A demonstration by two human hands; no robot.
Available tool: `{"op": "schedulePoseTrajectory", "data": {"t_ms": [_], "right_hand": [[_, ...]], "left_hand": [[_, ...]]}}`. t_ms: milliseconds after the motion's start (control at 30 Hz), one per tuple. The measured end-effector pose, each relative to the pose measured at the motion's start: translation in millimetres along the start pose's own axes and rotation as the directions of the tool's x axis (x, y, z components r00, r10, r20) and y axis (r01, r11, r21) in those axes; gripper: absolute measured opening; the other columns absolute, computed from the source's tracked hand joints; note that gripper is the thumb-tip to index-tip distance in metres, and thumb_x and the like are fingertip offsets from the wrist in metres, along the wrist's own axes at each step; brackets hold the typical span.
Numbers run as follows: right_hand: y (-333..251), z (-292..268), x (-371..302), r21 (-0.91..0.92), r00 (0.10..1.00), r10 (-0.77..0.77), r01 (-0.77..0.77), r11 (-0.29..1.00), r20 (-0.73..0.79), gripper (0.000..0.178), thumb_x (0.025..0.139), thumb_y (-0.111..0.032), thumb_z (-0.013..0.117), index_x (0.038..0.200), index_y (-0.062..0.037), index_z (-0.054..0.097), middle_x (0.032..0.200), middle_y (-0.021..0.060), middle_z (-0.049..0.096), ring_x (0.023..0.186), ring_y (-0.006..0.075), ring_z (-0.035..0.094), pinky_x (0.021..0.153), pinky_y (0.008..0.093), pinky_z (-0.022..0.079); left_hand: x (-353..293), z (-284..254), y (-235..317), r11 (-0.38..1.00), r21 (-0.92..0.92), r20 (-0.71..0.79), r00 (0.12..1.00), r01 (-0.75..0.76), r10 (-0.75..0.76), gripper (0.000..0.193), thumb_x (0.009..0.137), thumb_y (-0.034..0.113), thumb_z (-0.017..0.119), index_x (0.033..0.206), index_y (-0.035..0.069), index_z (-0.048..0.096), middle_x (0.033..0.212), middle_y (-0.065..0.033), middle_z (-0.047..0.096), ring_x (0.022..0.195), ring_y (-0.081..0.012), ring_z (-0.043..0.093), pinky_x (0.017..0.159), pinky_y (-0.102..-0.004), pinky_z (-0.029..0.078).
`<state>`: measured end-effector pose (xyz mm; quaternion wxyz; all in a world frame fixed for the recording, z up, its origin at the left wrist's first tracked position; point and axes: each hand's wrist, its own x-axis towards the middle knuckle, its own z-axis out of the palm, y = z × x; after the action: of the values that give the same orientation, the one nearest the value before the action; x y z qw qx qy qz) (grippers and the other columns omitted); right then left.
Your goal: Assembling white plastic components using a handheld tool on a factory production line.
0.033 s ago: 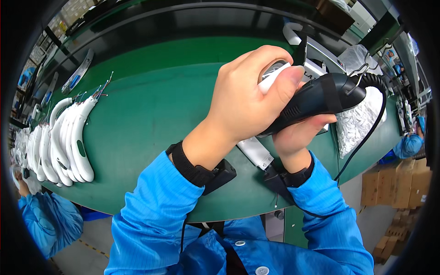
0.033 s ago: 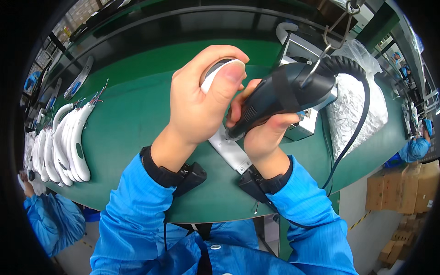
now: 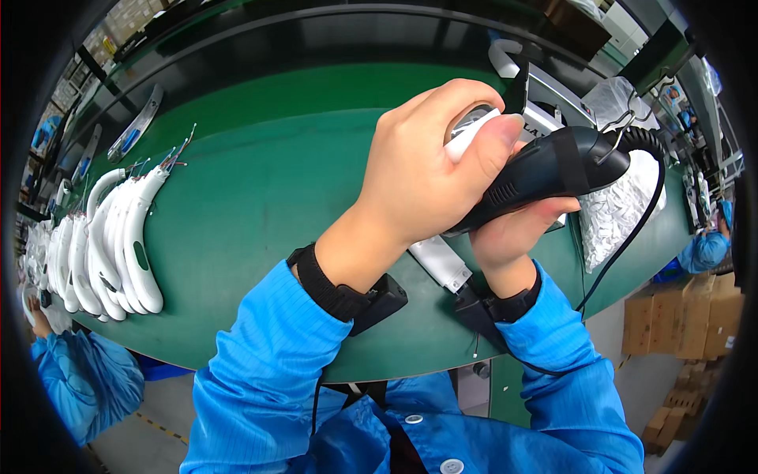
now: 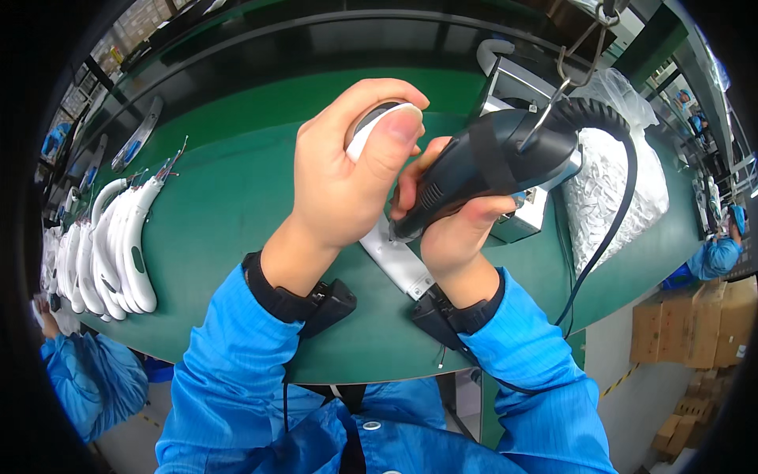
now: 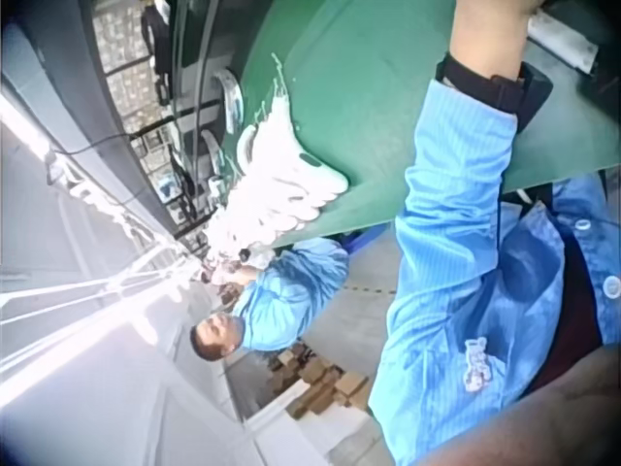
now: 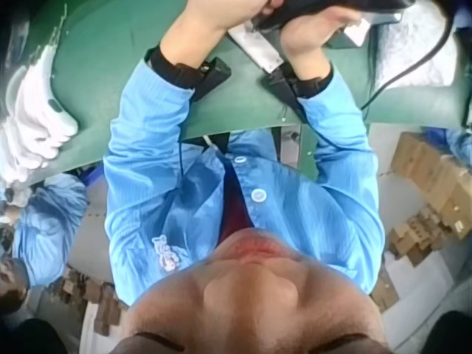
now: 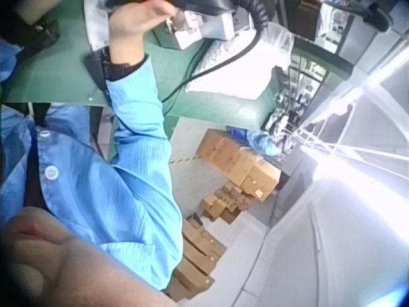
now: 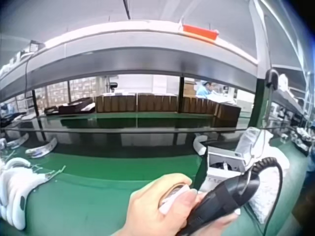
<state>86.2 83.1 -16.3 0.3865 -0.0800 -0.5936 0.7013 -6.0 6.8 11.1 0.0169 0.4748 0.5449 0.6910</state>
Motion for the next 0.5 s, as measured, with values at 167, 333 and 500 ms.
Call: {"op": "schedulePoseTrajectory", "data": {"t_ms": [167, 333, 500], "right_hand": [[-6.2, -11.6, 1.7, 0.181, 0.997, -0.050, 0.038, 0.983, 0.061, 0.097, 0.057, -0.093, 0.035, 0.098, -0.0057, 0.047, 0.063, 0.0062, 0.052, 0.051, 0.0149, 0.049, 0.049, 0.0263, 0.042], [-61.3, -50.3, 21.0, 0.209, 0.956, -0.293, 0.283, 0.936, 0.021, 0.090, 0.069, -0.088, 0.031, 0.103, -0.0070, 0.050, 0.066, 0.0062, 0.052, 0.054, 0.0188, 0.051, 0.055, 0.0324, 0.045], [-81.9, -73.2, 42.0, -0.028, 0.928, -0.352, 0.351, 0.936, -0.123, 0.094, 0.067, -0.090, 0.029, 0.101, -0.0048, 0.051, 0.064, 0.0080, 0.053, 0.054, 0.0167, 0.052, 0.050, 0.0279, 0.045]], "left_hand": [[1.4, 3.9, 8.5, 0.999, -0.039, 0.013, 1.000, -0.005, 0.005, 0.033, 0.089, 0.031, 0.060, 0.100, -0.001, 0.061, 0.081, -0.0060, 0.062, 0.072, -0.0119, 0.060, 0.065, -0.0238, 0.049], [-2.2, -0.2, 1.6, 0.997, 0.077, -0.023, 0.999, -0.023, 0.025, 0.037, 0.088, 0.034, 0.059, 0.101, -0.001, 0.061, 0.084, -0.0081, 0.062, 0.074, -0.0132, 0.060, 0.068, -0.0260, 0.051], [0.9, 1.9, 1.1, 0.997, 0.066, -0.002, 0.999, -0.037, 0.037, 0.041, 0.088, 0.037, 0.058, 0.100, -0.001, 0.060, 0.083, -0.0079, 0.062, 0.074, -0.0141, 0.060, 0.069, -0.0268, 0.051]]}}
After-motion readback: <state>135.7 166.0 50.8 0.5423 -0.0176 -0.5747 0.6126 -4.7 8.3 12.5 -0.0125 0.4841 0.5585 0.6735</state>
